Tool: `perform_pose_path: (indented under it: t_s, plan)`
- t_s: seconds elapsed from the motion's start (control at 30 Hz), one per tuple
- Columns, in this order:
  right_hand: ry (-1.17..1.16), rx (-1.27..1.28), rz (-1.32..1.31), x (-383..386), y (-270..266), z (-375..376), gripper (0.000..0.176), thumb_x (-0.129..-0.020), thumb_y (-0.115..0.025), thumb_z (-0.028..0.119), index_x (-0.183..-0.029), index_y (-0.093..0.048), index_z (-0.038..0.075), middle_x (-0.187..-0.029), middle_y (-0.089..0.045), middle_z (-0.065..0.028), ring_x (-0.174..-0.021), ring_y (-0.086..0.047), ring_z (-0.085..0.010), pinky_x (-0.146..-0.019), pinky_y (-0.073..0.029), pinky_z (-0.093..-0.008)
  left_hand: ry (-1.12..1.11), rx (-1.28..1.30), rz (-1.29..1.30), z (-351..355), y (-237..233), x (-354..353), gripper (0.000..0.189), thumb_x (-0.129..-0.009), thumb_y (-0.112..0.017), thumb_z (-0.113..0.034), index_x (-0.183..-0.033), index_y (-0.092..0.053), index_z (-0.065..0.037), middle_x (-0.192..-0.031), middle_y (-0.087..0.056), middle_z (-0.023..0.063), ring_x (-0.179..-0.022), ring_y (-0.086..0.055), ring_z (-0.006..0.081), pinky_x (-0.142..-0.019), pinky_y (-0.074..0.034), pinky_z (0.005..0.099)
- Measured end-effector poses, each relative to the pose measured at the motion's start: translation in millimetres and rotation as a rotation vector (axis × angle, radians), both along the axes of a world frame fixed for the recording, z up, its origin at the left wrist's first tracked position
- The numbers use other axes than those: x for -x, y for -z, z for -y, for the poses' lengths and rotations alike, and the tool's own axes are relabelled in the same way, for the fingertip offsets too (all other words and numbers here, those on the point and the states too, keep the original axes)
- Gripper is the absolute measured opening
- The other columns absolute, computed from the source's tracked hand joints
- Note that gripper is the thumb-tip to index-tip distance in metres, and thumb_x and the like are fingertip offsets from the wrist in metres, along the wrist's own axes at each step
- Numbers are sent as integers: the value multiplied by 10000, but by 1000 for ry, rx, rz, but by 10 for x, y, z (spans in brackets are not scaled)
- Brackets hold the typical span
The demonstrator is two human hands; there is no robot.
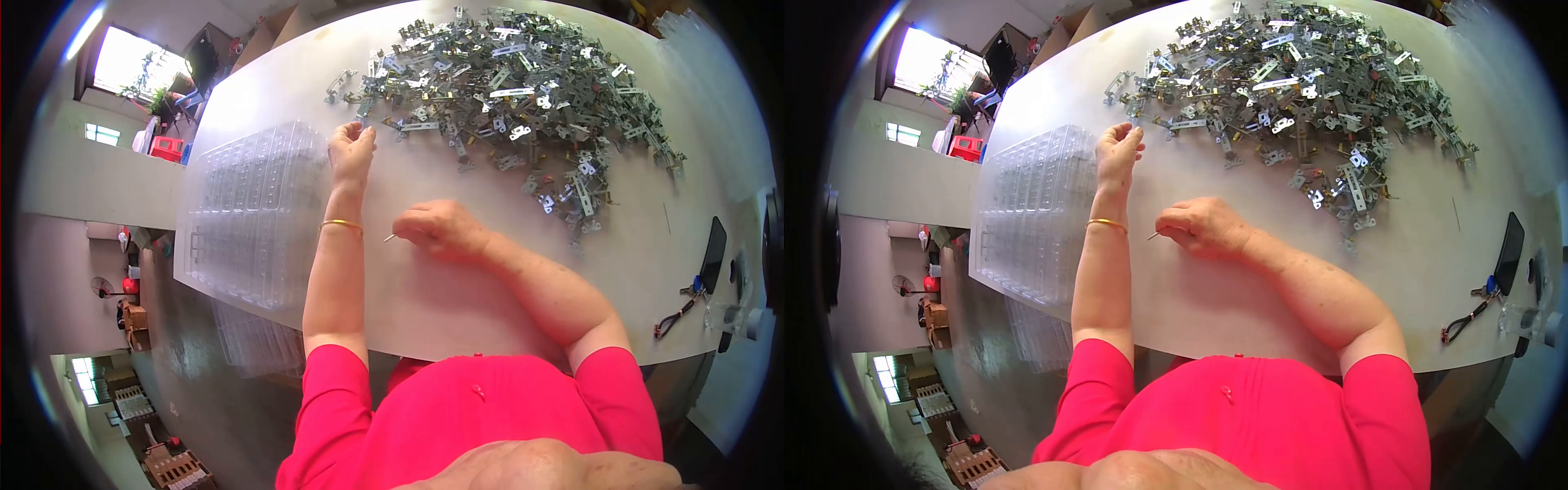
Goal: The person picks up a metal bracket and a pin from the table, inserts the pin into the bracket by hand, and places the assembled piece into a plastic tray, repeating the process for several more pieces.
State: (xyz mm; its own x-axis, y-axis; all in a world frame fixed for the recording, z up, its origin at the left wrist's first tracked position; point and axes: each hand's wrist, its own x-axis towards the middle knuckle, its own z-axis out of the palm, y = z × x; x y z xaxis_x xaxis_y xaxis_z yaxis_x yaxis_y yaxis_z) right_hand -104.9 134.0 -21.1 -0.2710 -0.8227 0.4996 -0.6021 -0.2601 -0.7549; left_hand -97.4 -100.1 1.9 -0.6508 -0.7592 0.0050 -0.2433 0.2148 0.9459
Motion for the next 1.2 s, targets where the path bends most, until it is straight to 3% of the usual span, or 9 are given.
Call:
perform_pose_path:
  t_s: [0.13,0.27,0.53,0.63,0.67,0.77,0.87,1.07,1.2]
  plan:
    - [-4,18,42,12,13,14,58,-934,-716,138,-990,-703,128,-910,-734,-78,-831,-713,-300,-700,-565,-409,35,-176,12,102,164,203,337,-959,-743,-162,-1196,-649,58,-950,-712,84,-739,-682,139,-607,-529,253]
    - [-4,-11,42,17,-12,15,65,-928,-720,133,-990,-704,127,-920,-739,-72,-840,-714,-299,-705,-565,-410,9,-190,-24,192,328,327,253,-959,-734,-167,-1116,-700,29,-884,-721,66,-683,-678,131,-600,-538,272]
    - [-18,-9,47,25,0,40,78,-926,-720,121,-1001,-704,118,-917,-734,-78,-825,-705,-304,-704,-557,-411,76,-235,-186,39,199,383,154,-1012,-706,-172,-1111,-748,-62,-860,-698,28,-636,-640,91,-546,-501,233]
    - [-12,-6,78,18,-17,26,80,-927,-716,111,-1008,-710,115,-910,-731,-92,-817,-703,-305,-701,-554,-407,64,217,-126,-219,-19,308,145,-1020,-692,-159,-1092,-750,-47,-842,-690,23,-629,-624,92,-563,-496,259]
    - [-10,-8,88,18,-5,25,79,-929,-716,109,-1008,-712,113,-909,-730,-93,-815,-702,-306,-700,-554,-406,24,542,-161,-166,99,327,167,-980,-687,-90,-1125,-740,-26,-938,-725,100,-753,-690,190,-661,-538,361]
    - [-6,3,108,22,17,31,81,-930,-713,98,-1010,-716,103,-910,-732,-95,-812,-704,-303,-698,-554,-399,25,830,-241,-373,-84,234,192,-928,-690,-30,-1113,-742,-28,-984,-718,141,-821,-694,271,-734,-557,394]
    - [-4,34,145,21,-16,4,95,-927,-706,64,-1018,-719,83,-918,-740,-87,-812,-712,-270,-700,-557,-373,26,1084,-415,-442,-189,210,244,-883,-689,23,-1114,-743,-37,-986,-723,136,-803,-695,284,-731,-566,376]
    - [-116,-9,394,28,-113,-71,129,-927,-684,-1,-1044,-720,41,-919,-747,-69,-805,-702,-154,-704,-549,-304,251,824,-361,-747,-466,-108,300,-852,-678,68,-1124,-739,-40,-1001,-728,112,-780,-705,230,-717,-569,337]
    - [-127,5,536,8,-95,-54,101,-961,-674,14,-1052,-715,32,-888,-723,-41,-779,-675,-106,-689,-541,-280,166,692,-365,-658,-359,-149,222,-906,-670,24,-1111,-730,-38,-960,-733,94,-750,-688,152,-713,-560,310]
